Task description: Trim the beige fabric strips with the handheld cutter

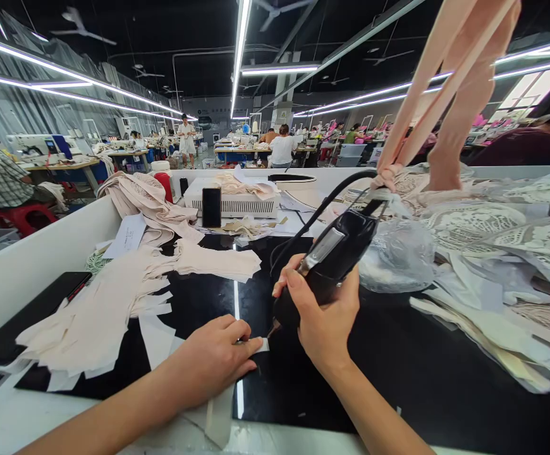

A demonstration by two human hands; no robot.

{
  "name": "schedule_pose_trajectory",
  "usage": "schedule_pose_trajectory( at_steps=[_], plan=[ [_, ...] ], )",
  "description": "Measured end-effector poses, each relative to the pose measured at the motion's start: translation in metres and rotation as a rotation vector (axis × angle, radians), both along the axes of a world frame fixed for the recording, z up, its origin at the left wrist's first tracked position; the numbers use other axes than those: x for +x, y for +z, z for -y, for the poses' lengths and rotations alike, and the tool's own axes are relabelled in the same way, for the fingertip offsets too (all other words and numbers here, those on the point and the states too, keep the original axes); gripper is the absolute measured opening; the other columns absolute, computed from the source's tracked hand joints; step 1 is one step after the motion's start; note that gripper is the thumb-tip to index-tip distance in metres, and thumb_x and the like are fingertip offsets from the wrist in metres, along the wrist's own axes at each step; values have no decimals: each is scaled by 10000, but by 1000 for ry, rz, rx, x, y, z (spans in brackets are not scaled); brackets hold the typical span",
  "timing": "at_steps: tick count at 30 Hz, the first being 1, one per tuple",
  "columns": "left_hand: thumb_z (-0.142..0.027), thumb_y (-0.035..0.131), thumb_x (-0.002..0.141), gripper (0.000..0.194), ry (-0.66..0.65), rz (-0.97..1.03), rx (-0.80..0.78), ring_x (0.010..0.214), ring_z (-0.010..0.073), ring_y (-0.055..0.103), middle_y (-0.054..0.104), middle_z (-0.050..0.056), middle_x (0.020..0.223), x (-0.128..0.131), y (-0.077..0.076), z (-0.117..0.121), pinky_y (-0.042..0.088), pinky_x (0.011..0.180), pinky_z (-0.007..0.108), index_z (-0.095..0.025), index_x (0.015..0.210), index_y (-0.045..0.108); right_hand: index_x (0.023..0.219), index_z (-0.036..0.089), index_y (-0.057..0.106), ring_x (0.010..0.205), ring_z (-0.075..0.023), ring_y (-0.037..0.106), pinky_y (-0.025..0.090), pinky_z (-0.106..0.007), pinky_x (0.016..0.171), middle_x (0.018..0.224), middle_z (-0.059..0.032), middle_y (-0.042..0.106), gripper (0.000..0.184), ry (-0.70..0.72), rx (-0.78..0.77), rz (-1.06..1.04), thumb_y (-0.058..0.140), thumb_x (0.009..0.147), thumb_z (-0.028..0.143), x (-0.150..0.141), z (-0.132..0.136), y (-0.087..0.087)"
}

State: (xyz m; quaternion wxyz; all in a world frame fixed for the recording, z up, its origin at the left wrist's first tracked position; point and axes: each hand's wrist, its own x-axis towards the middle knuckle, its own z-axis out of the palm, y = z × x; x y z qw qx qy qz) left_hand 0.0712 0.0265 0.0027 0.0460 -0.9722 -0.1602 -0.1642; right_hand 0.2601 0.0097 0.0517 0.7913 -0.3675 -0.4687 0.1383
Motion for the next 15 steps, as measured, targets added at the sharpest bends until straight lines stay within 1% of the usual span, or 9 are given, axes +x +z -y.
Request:
schedule_pose_trajectory(
  at_steps=[9, 15],
  plan=[
    [-300, 747, 1046, 289, 4, 12, 8, 935, 221, 642, 678, 57, 1080, 1, -1, 0, 588, 835, 332, -167, 1296, 688, 978, 278, 544, 480, -118, 648, 572, -268, 491, 785, 89, 709, 302, 8, -37, 12, 806, 833, 239, -6, 2, 4],
    [-299, 750, 1044, 307, 9, -1, -7, 916, 215, 626, 669, 47, 1078, 0, 0, 0, 574, 824, 322, -172, 1314, 680, 1008, 289, 562, 514, -127, 653, 583, -272, 490, 807, 77, 713, 315, 31, -13, -26, 829, 847, 242, -3, 7, 3]
  ],
)
